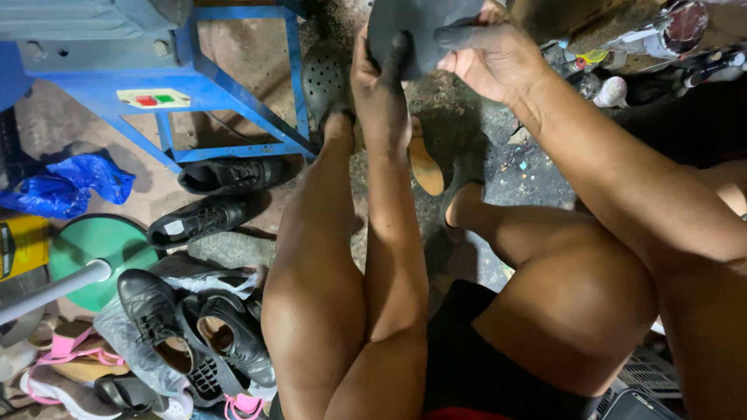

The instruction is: The person smooths the edges and surface of a shoe sole using a handheld tool. They hold the sole with one hand and rub the tool along the perimeter and inner surface repeatedly, then flip the sole to continue smoothing the other side.

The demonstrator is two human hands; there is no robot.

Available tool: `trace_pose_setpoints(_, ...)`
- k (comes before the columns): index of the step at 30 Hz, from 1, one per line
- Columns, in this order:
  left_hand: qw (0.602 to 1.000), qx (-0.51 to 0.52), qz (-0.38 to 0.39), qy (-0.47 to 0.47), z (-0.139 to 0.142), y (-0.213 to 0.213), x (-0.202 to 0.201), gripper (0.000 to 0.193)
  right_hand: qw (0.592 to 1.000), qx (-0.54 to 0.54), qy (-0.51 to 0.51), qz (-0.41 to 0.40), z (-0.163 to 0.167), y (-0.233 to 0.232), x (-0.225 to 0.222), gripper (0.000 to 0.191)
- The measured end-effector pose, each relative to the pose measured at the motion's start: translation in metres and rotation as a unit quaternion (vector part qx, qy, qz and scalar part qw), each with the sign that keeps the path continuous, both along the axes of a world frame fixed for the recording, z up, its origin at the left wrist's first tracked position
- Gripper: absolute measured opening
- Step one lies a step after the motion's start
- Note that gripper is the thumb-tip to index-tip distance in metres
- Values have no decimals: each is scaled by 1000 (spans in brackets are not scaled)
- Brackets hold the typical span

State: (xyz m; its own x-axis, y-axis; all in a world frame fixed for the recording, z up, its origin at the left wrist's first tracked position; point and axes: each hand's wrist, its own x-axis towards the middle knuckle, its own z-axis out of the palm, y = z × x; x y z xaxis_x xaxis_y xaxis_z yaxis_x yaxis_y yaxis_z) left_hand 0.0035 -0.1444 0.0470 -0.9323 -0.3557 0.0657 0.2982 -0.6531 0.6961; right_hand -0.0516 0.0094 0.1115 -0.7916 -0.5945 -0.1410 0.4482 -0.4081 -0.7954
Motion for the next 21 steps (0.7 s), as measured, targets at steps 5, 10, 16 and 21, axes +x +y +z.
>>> trace_pose_setpoints(5, 973, 205, -70, 76, -4, 6, -13, 32, 1000, -12, -12, -9, -5, 1, -9, 24)
trace_pose_setpoints(10, 980, 190, -29, 59, -4, 14, -15, 36, 999, 1, -5, -48, -12, 4, -8, 18)
trace_pose_setpoints(16, 977, 198, 5, 84, 4, 19, -11, 42, 997, 35, -14, -63, -18, -6, -12, 9)
trace_pose_setpoints(21, 971, 218, 1, 101, 13, 16, -12, 40, 998, 9, -25, -54, -5, -17, -12, 8)
